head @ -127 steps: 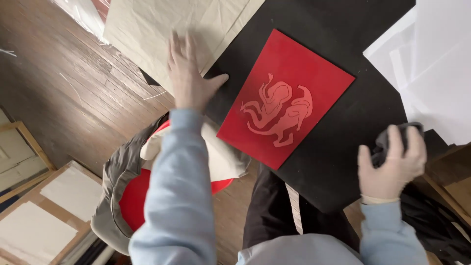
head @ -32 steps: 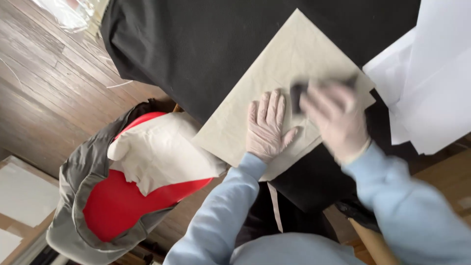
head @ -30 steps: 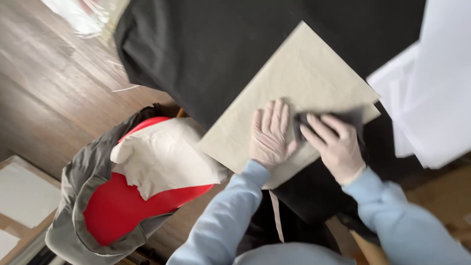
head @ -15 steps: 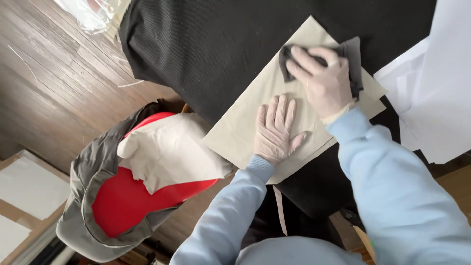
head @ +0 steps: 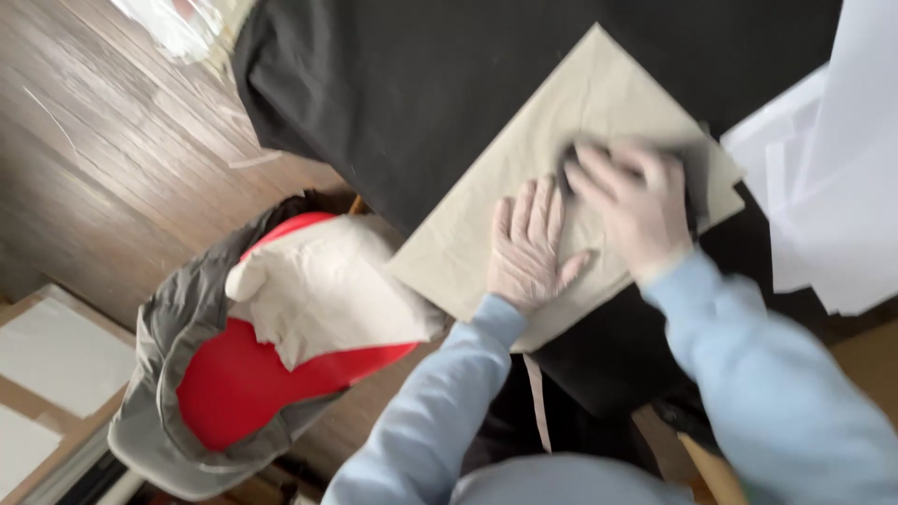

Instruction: Removing transfer paper from a graphic stencil and cleaning the surface of the artwork with a cloth.

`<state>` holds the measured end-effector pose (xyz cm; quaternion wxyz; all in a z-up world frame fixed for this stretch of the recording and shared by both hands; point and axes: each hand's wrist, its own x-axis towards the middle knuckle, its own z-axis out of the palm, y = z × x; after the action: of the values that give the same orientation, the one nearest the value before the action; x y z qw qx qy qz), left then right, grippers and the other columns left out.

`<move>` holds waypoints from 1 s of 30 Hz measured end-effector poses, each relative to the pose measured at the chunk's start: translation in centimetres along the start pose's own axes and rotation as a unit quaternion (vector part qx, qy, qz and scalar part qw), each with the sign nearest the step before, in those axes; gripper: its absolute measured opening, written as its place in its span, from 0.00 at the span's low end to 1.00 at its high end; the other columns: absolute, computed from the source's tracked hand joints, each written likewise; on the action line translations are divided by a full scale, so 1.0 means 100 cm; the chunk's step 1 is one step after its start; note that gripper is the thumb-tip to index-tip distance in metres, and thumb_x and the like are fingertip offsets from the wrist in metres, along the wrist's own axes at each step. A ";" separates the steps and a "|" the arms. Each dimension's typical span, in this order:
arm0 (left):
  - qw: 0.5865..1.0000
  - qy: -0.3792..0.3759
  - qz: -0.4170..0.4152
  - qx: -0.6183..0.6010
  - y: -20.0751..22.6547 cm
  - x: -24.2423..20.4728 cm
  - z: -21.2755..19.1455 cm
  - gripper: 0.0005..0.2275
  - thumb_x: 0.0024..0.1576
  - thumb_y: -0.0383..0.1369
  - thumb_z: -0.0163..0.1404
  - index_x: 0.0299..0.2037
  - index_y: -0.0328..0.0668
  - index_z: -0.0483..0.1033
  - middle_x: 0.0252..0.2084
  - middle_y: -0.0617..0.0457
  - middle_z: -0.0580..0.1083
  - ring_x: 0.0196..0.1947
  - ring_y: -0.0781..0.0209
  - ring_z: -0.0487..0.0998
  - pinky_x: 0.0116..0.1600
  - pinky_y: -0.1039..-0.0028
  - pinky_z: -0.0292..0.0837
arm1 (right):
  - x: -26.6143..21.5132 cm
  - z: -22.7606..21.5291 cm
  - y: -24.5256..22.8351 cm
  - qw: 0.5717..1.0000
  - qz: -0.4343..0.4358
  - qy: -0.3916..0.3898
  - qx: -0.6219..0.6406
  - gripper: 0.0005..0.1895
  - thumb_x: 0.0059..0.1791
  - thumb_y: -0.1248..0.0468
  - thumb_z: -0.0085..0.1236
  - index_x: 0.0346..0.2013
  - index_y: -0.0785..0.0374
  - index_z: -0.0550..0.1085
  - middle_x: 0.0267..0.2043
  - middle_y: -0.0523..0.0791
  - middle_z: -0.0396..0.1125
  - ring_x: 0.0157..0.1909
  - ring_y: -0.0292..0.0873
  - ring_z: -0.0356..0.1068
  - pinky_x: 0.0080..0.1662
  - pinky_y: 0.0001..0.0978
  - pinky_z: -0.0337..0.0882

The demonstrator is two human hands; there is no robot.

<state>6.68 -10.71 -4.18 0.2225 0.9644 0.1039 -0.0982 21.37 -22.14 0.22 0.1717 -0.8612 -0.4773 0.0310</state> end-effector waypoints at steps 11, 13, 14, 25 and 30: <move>0.999 -0.041 -0.014 0.011 0.006 0.001 -0.006 0.43 0.60 0.63 0.36 0.77 0.37 0.47 0.79 0.44 0.48 0.80 0.45 0.46 0.79 0.49 0.38 | -0.047 -0.038 0.033 0.994 0.009 -0.101 -0.040 0.21 0.50 0.72 0.56 0.55 0.52 0.81 0.64 0.37 0.71 0.61 0.44 0.64 0.59 0.43 0.67; 0.999 -0.036 -0.017 0.005 0.005 0.002 -0.006 0.43 0.60 0.63 0.35 0.77 0.38 0.48 0.80 0.43 0.48 0.80 0.45 0.45 0.79 0.49 0.37 | -0.057 -0.032 0.041 0.996 -0.015 -0.087 -0.025 0.19 0.50 0.72 0.57 0.53 0.53 0.81 0.63 0.37 0.71 0.60 0.46 0.65 0.57 0.41 0.68; 0.999 -0.033 -0.014 -0.001 0.002 0.005 -0.005 0.42 0.60 0.63 0.34 0.77 0.39 0.48 0.80 0.43 0.47 0.80 0.45 0.44 0.79 0.49 0.36 | -0.059 -0.027 0.047 0.997 -0.033 -0.071 -0.012 0.16 0.50 0.72 0.58 0.50 0.54 0.81 0.62 0.38 0.72 0.59 0.48 0.65 0.55 0.40 0.68; 0.999 -0.028 -0.008 0.018 0.007 0.007 -0.008 0.43 0.59 0.63 0.35 0.76 0.38 0.48 0.79 0.44 0.48 0.79 0.44 0.46 0.79 0.48 0.38 | -0.003 -0.038 0.012 0.999 -0.019 -0.022 -0.017 0.16 0.52 0.68 0.57 0.55 0.58 0.81 0.67 0.41 0.68 0.61 0.45 0.63 0.58 0.39 0.66; 0.995 -0.072 0.002 0.072 0.011 0.000 -0.014 0.42 0.59 0.63 0.35 0.77 0.38 0.49 0.80 0.44 0.48 0.79 0.45 0.46 0.78 0.49 0.40 | -0.073 -0.014 -0.003 0.998 0.010 -0.063 0.027 0.18 0.48 0.71 0.60 0.53 0.58 0.81 0.63 0.45 0.69 0.55 0.48 0.63 0.54 0.38 0.67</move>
<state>7.14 -11.07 -2.48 0.1599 0.9684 0.0786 -0.1745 17.52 -28.45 0.80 0.1641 -0.8574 -0.4773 0.1003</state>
